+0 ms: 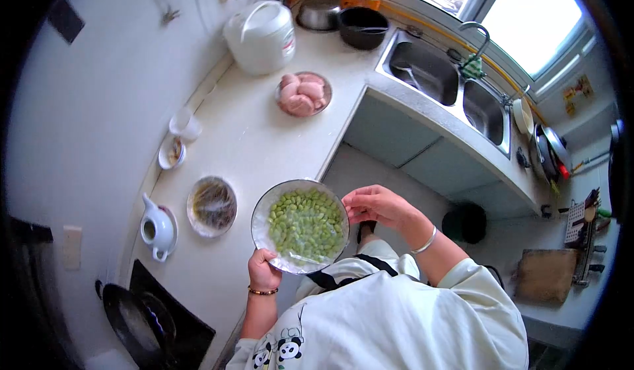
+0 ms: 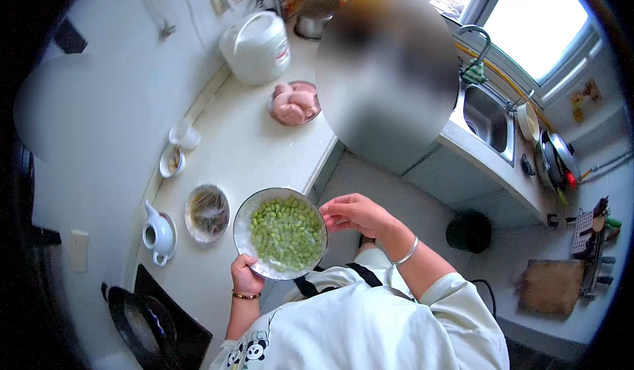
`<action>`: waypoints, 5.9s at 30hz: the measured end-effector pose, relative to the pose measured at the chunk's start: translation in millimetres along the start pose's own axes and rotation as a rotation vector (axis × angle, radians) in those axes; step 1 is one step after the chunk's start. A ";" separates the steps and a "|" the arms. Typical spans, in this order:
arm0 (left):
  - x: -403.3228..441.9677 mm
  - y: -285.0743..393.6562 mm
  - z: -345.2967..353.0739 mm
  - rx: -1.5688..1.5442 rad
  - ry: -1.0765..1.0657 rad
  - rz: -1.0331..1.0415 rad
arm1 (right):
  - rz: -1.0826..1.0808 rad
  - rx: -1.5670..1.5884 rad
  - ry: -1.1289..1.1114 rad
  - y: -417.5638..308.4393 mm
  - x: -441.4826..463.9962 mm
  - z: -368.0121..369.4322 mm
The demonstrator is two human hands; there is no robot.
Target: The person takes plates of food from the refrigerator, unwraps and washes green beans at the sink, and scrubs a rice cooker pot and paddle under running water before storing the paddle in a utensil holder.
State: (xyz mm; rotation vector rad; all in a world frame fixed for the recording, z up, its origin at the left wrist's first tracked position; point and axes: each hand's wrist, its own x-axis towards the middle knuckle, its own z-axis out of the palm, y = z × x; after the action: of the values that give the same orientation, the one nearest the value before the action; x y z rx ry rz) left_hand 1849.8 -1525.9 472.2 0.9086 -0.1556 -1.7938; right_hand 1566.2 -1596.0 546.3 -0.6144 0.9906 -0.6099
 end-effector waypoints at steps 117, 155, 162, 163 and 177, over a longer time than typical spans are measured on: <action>128.3 23.8 198.1 0.203 -0.224 -0.278 | -0.793 -0.803 -0.109 -81.9 -5.9 54.5; 173.7 37.6 215.8 0.169 -0.328 -0.342 | -0.662 -0.747 1.097 -108.3 -39.0 -204.8; 164.8 33.1 217.8 0.165 -0.335 -0.323 | -0.985 -1.069 1.299 -129.8 -41.1 -135.2; 165.8 33.3 217.3 0.167 -0.336 -0.334 | -1.053 -1.095 1.234 -137.3 -36.7 -117.1; 156.4 39.7 227.0 0.177 -0.418 -0.344 | -0.990 -1.614 0.423 -161.7 56.9 -31.3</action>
State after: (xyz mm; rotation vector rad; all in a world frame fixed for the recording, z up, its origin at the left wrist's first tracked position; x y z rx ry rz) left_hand 1711.7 -1746.0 572.5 0.6997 -0.4527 -2.3078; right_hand 1531.9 -1751.8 616.5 -2.5814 1.4530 -0.6962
